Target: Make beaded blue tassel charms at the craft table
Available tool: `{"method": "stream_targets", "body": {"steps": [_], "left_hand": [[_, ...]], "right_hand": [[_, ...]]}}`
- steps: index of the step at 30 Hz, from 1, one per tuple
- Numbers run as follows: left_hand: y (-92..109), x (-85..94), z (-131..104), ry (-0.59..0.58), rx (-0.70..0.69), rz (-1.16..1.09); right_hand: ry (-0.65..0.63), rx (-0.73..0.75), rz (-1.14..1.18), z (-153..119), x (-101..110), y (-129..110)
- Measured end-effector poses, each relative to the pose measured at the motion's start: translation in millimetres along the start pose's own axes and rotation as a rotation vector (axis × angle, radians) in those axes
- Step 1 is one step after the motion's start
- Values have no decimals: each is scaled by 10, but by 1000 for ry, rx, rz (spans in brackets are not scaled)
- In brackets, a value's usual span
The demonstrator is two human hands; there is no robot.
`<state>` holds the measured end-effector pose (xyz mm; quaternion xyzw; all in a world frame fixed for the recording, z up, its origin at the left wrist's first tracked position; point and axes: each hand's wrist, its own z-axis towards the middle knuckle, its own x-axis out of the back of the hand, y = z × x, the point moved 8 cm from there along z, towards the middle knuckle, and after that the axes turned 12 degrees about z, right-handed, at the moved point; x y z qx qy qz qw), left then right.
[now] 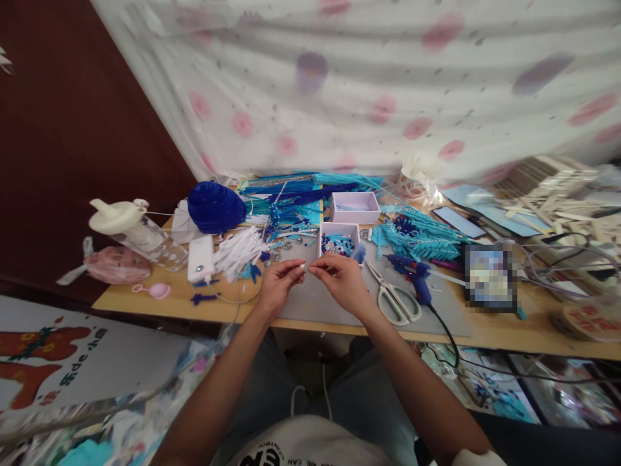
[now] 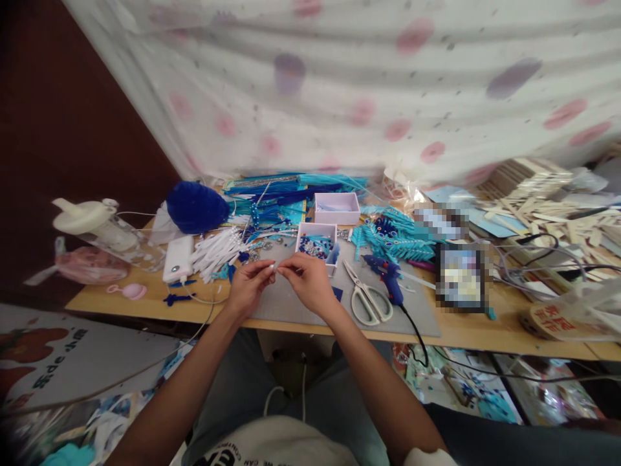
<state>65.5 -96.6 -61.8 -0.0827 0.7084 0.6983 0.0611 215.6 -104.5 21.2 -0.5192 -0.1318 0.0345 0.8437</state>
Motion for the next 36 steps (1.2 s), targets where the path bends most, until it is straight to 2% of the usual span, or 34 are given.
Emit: {"method": "stream_targets", "body": {"steps": [20,36], "left_hand": [[51,1,-11,-3,-16,35],[15,24,11,-14,-52,100]], "right_hand": [[11,-20,7,-4,22,26],[12,-21,-9,11,13,39]]}}
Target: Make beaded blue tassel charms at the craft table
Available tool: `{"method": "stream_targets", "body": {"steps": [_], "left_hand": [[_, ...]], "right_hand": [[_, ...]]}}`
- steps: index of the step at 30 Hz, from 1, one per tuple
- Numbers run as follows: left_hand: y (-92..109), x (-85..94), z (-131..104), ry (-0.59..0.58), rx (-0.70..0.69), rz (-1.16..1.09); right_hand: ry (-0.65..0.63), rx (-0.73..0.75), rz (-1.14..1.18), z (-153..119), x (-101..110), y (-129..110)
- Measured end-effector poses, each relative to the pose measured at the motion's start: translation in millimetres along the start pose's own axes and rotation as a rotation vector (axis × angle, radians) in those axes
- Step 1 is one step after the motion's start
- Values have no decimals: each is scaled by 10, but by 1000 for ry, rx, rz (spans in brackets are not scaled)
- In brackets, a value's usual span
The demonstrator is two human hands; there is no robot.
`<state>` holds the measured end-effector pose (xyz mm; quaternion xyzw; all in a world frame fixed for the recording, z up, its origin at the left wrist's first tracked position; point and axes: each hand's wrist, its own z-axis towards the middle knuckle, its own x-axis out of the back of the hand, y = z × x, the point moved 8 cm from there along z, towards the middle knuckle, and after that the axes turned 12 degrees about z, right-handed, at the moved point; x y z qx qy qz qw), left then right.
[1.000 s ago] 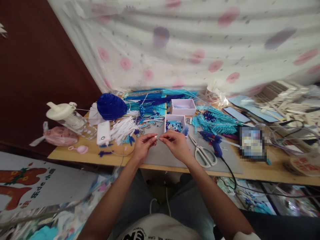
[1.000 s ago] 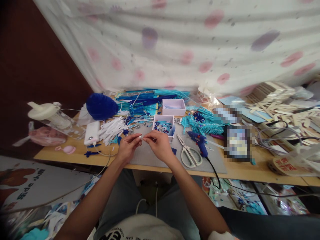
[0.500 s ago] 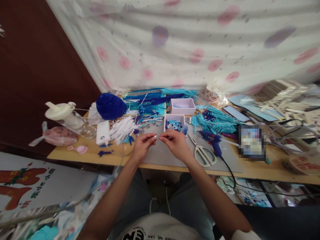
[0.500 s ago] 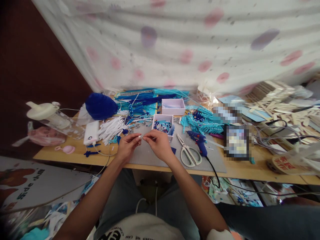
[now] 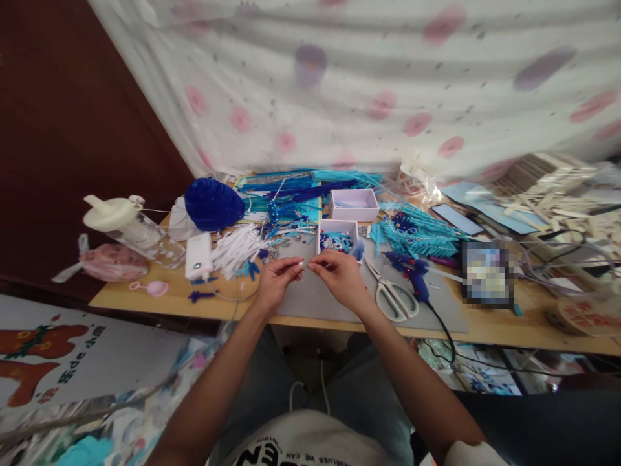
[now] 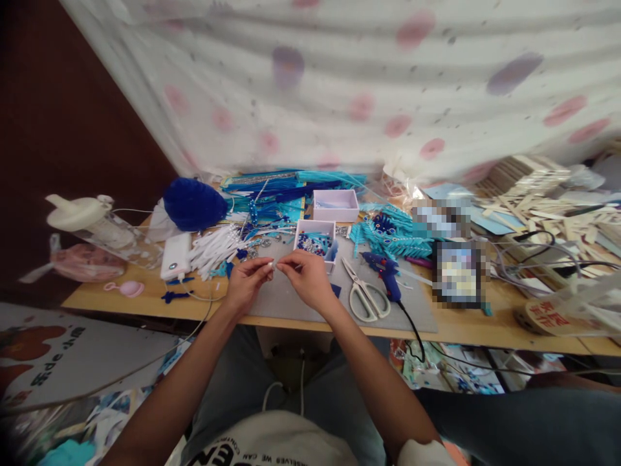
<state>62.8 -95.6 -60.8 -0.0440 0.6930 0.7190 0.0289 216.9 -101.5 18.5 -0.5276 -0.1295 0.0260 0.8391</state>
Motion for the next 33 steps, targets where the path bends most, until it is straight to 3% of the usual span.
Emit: {"method": "stream_targets", "body": {"steps": [9,20,25,33], "left_hand": [[64,-9,-6,-13,-49,92],[194,0,29,-21,-125,156],[206,1,44,-35,-139,196],[202,-10,44,-39,-147,222]], "right_hand": [[17,31,-42,-16,2,4],[-25,61,61,-41,0,39],[56,-12,80,-42,73,144],[46,-11,86,-61,76,163]]}}
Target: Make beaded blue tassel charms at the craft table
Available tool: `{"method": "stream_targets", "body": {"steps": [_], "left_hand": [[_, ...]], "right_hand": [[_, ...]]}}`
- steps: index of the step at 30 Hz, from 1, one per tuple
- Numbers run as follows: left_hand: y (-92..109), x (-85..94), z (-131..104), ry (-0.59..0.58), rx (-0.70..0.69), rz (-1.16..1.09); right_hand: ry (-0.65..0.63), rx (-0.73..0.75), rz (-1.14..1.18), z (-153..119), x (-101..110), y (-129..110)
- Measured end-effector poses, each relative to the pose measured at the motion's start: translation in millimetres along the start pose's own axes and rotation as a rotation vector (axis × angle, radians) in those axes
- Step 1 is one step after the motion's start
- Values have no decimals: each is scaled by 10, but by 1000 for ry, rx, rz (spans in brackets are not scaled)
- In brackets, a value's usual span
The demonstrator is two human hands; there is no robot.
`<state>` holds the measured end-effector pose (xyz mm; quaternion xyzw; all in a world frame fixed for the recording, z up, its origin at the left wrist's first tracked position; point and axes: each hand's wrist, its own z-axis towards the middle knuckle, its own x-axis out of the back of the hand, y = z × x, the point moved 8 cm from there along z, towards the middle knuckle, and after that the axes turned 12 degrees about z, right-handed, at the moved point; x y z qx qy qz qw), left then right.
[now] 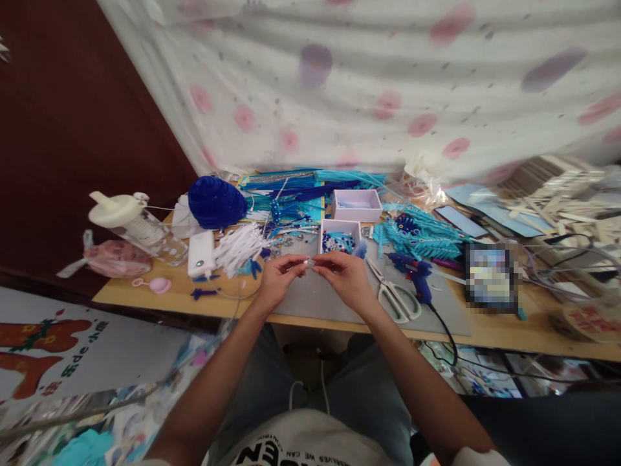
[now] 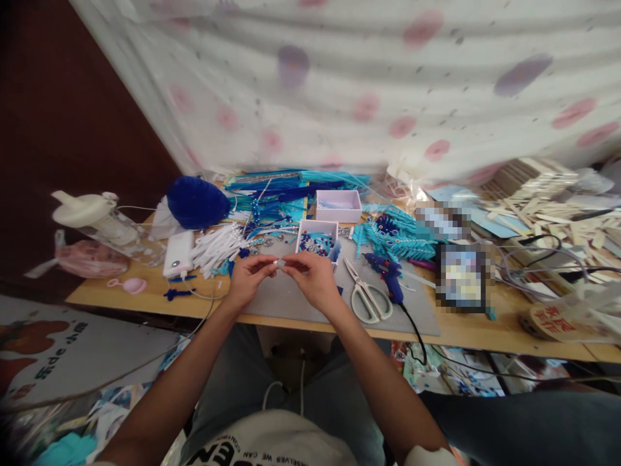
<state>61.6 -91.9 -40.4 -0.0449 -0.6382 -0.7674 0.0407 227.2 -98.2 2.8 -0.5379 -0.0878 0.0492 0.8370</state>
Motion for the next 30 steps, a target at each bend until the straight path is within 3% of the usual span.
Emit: {"method": "stream_targets", "body": {"steps": [8,12,21,30], "left_hand": [[-5,-16,-10,-4,19,-25],[2,-24,-12,-10,3,-24],[53,-27,-8,-16,-28,1],[9,-19,-17,-11,-15,23]], "right_hand": [[-35,63,-83,-11,-38,-93],[-83,24,-37,-8,-68,-100],[-51,-51,-10,2,-23,-63],[19,-32,-40,5,39,-30]]}}
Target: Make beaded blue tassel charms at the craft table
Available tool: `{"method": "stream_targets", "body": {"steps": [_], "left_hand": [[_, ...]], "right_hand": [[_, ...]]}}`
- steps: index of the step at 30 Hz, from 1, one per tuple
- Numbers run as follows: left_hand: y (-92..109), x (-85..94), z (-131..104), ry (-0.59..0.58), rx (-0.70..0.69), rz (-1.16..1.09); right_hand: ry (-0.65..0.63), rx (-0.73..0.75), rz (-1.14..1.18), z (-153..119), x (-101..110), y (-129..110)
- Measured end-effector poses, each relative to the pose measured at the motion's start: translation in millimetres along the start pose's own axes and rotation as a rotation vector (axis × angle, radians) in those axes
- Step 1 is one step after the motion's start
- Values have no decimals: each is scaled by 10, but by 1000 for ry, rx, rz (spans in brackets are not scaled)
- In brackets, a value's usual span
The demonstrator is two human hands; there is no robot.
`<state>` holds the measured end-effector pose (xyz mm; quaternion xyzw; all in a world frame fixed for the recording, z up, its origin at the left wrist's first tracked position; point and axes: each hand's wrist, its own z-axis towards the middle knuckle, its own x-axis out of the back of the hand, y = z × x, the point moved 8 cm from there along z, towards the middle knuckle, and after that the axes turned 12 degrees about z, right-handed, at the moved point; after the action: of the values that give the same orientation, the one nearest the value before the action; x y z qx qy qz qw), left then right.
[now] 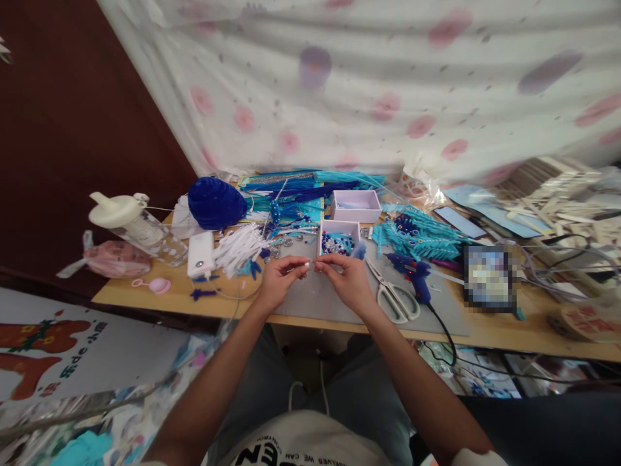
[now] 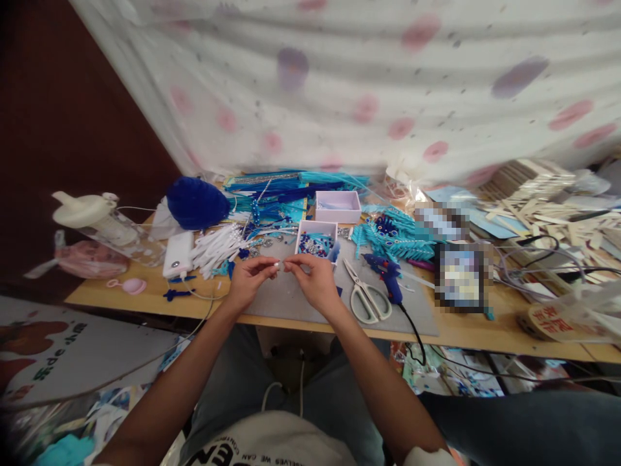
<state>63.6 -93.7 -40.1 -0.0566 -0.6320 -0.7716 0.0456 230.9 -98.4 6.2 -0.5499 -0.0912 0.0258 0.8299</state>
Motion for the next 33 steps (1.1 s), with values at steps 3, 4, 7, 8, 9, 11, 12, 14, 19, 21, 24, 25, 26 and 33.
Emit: {"method": "stream_targets", "body": {"steps": [3,4,7,8,9,11,12,14,19,21,24,25,26,33], "left_hand": [[-16,42,11,27,14,7],[-21,57,11,35,21,11],[-40,95,-13,49,48,9],[-54,107,-33,54,63,3],[-74,116,-58,58,82,-6],[-124,122,-119,56,121,-21],[-151,117,-151,48,139,-26],[-197,95,-210,28,164,-26],[-184,62,-290,9,144,41],[-138,50,-298,-11,115,110],[-67,16,-294,-57,64,229],[-47,7,-288,-63,48,265],[-28,-1,-281,-65,34,295],[160,-132,-234,-95,-65,409]], "right_hand": [[72,62,-21,5,95,-87],[95,99,-40,-9,135,-142],[96,200,-158,-118,226,-296],[51,223,-221,-171,222,-324],[-15,237,-298,-229,198,-330],[-189,231,-489,-343,104,-267],[-282,216,-594,-390,46,-207],[-454,172,-781,-444,-72,-64],[-713,68,-920,-375,-312,183],[-708,47,-854,-329,-352,218],[-607,30,-719,-284,-334,235],[-569,24,-682,-279,-317,239],[-539,22,-661,-279,-302,241],[-266,-50,-292,-208,-117,171]]}}
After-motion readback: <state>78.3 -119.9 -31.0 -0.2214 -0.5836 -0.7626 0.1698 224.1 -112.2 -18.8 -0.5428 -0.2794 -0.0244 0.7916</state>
